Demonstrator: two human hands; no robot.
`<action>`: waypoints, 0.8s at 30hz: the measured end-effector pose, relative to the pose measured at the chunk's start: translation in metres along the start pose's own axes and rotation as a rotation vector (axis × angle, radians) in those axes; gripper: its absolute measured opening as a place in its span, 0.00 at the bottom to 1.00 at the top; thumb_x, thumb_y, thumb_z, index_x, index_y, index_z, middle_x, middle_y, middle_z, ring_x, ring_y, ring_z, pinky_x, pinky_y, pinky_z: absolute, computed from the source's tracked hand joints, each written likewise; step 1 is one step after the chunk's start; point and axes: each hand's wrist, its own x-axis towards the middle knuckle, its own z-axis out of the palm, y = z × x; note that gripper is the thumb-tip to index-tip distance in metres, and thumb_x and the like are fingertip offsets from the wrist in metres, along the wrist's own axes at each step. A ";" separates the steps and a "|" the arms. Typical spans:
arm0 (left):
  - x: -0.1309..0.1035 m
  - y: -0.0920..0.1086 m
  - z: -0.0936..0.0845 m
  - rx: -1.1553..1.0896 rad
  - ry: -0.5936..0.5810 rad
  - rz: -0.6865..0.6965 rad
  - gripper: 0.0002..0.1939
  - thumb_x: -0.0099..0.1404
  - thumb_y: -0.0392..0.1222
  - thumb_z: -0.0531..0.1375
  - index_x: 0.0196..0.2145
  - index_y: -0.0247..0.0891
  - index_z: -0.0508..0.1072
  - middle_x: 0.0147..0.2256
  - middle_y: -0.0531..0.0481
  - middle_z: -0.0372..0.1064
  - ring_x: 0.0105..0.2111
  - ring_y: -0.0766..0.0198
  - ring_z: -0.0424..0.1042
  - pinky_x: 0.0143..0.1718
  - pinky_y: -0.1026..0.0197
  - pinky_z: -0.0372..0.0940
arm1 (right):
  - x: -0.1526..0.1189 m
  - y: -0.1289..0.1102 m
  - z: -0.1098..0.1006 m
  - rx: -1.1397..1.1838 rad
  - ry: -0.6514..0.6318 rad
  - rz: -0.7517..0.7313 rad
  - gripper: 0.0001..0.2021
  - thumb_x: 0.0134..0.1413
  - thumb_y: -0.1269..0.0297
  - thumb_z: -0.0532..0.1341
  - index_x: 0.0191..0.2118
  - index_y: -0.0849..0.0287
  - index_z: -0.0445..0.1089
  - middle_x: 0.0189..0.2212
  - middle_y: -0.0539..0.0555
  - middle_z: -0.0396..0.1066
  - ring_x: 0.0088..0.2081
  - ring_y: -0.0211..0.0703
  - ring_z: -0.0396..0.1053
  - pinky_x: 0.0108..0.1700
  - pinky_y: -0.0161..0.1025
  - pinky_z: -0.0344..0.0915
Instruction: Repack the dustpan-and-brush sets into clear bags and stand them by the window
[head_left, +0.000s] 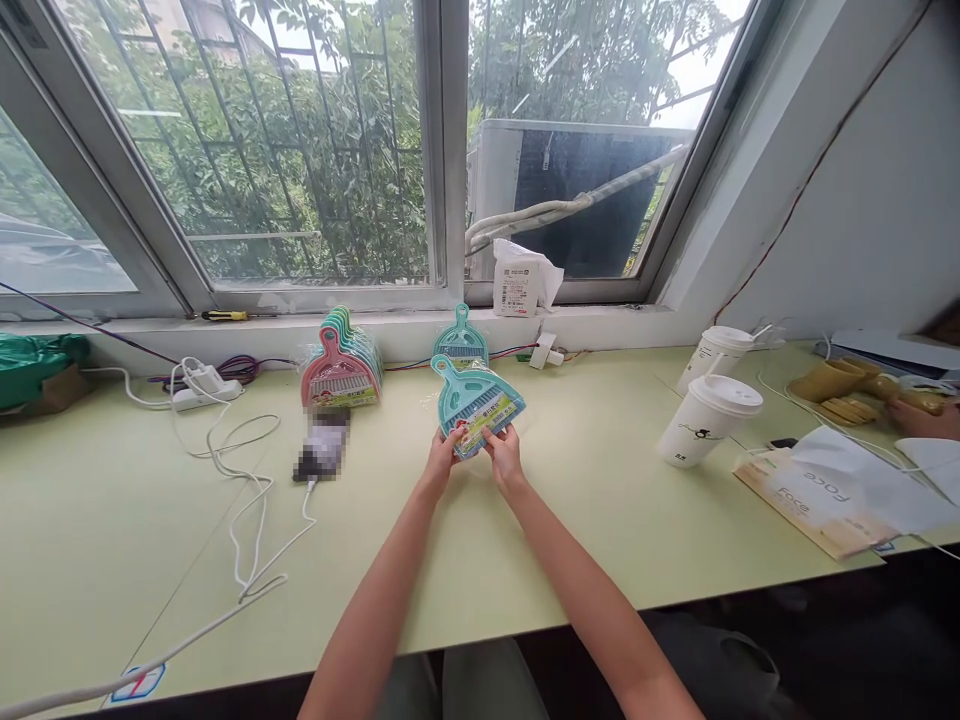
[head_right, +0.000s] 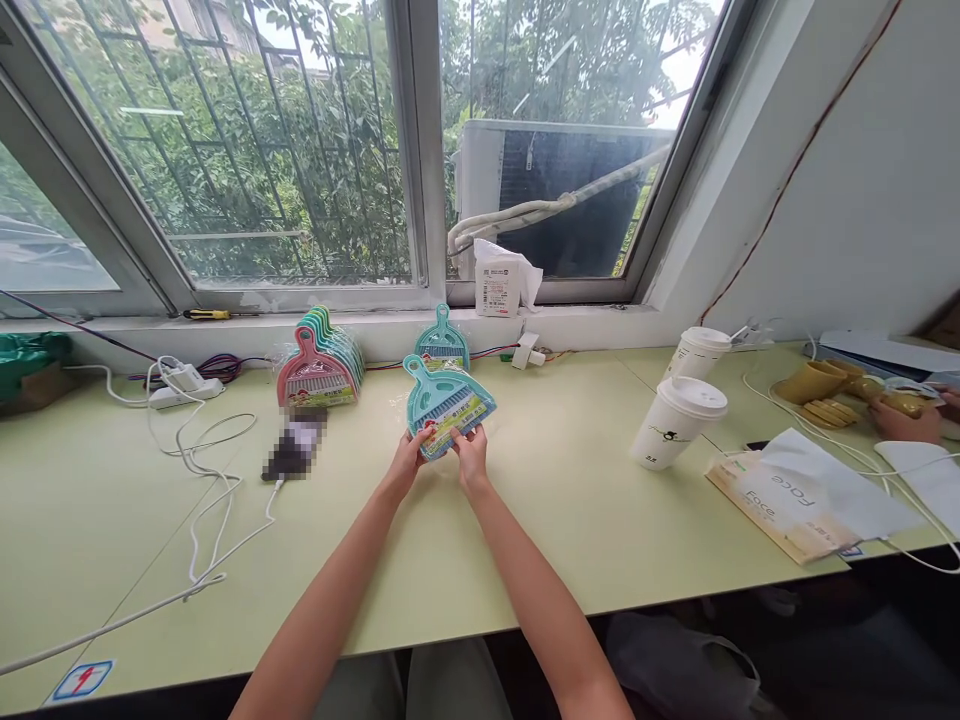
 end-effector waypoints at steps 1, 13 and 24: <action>0.002 0.001 -0.003 0.035 0.013 0.017 0.25 0.53 0.49 0.66 0.47 0.39 0.67 0.44 0.45 0.72 0.37 0.60 0.74 0.35 0.56 0.72 | 0.003 0.001 -0.001 -0.010 -0.007 0.031 0.22 0.40 0.66 0.68 0.44 0.56 0.65 0.42 0.55 0.74 0.44 0.45 0.73 0.45 0.42 0.72; 0.015 0.026 -0.063 -0.043 0.142 -0.112 0.20 0.55 0.40 0.60 0.47 0.33 0.67 0.32 0.44 0.74 0.29 0.59 0.75 0.26 0.58 0.72 | 0.028 -0.019 -0.040 -1.056 -0.359 -0.609 0.28 0.47 0.72 0.63 0.56 0.49 0.66 0.62 0.53 0.58 0.63 0.52 0.54 0.62 0.54 0.56; 0.011 0.024 -0.069 0.063 -0.079 -0.202 0.20 0.59 0.41 0.61 0.48 0.33 0.64 0.37 0.42 0.74 0.29 0.61 0.75 0.29 0.61 0.73 | 0.033 -0.023 -0.041 -0.881 -0.335 -0.605 0.07 0.56 0.59 0.61 0.34 0.48 0.79 0.45 0.51 0.75 0.51 0.49 0.68 0.54 0.48 0.64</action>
